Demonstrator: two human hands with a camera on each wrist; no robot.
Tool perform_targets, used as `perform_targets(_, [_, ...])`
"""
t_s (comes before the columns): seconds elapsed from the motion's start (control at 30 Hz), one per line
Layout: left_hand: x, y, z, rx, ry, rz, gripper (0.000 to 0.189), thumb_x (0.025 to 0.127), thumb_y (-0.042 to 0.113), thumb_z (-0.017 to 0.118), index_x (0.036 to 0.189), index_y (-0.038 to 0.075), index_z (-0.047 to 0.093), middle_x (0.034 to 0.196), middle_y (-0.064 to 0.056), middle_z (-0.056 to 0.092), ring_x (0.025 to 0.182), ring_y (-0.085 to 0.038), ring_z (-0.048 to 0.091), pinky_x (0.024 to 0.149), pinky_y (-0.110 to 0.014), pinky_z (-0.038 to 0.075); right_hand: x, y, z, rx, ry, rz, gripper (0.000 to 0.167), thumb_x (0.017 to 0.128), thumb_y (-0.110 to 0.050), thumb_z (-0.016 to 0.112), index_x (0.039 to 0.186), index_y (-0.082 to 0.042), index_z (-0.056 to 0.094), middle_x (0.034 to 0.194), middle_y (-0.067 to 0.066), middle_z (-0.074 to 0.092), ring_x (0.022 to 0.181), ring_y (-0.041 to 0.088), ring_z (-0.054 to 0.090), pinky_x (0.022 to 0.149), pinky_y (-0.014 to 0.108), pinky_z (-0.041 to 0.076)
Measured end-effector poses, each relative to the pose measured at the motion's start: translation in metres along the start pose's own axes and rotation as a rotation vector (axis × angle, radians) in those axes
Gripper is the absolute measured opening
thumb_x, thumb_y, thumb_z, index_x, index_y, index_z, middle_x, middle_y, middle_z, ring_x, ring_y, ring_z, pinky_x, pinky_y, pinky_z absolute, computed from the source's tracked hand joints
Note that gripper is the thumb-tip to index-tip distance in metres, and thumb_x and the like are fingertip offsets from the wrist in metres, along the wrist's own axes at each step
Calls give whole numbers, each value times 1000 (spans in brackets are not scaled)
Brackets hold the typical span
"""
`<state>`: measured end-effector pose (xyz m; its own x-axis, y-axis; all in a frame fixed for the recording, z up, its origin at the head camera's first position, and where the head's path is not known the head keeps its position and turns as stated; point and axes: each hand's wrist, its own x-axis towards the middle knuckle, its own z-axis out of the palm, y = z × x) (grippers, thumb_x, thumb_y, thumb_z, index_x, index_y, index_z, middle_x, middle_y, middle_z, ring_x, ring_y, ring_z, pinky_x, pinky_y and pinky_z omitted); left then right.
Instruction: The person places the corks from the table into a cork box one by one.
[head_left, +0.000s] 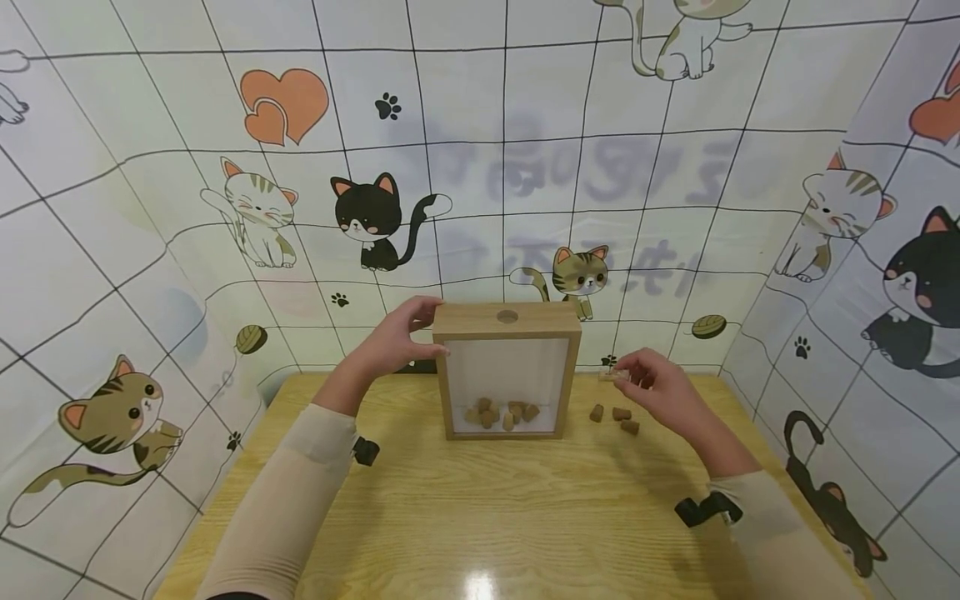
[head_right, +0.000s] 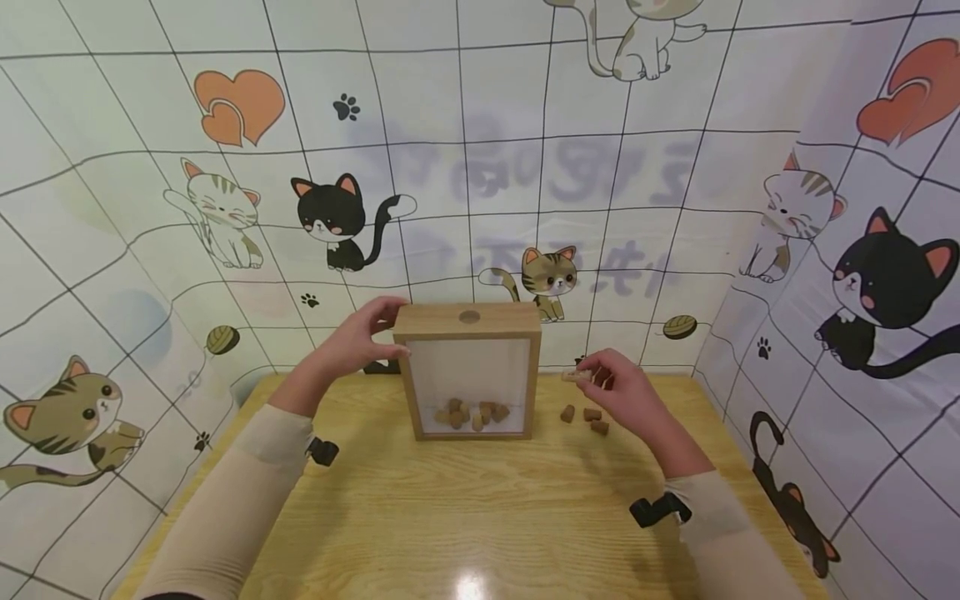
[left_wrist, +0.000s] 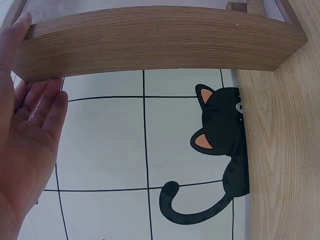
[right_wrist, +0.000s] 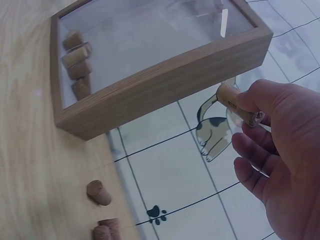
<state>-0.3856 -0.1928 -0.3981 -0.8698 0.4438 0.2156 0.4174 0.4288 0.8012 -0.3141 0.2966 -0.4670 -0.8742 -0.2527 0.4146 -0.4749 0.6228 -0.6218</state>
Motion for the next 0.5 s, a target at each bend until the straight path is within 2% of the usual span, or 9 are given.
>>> perform_targets(0.17, [1,-1,0,6,0,4,91,91,28,95,165,16,44,156,-10,54,155,-38,47,126,-55,42,8,-9,-11,-16,29,-16,19,104,-8,78,121,-10,72,92,3,65,77,18,60,65,28,51])
perform_targets(0.5, [0,-1,1,-5,-2,1,90,91,24,95,165,16,45,154,-11,54,155,-39,46,127,-58,41,24,-33,-26,1,104,-33,23,104,-10,79,125,-6,71,89,5,65,74,17,60,63,26,47])
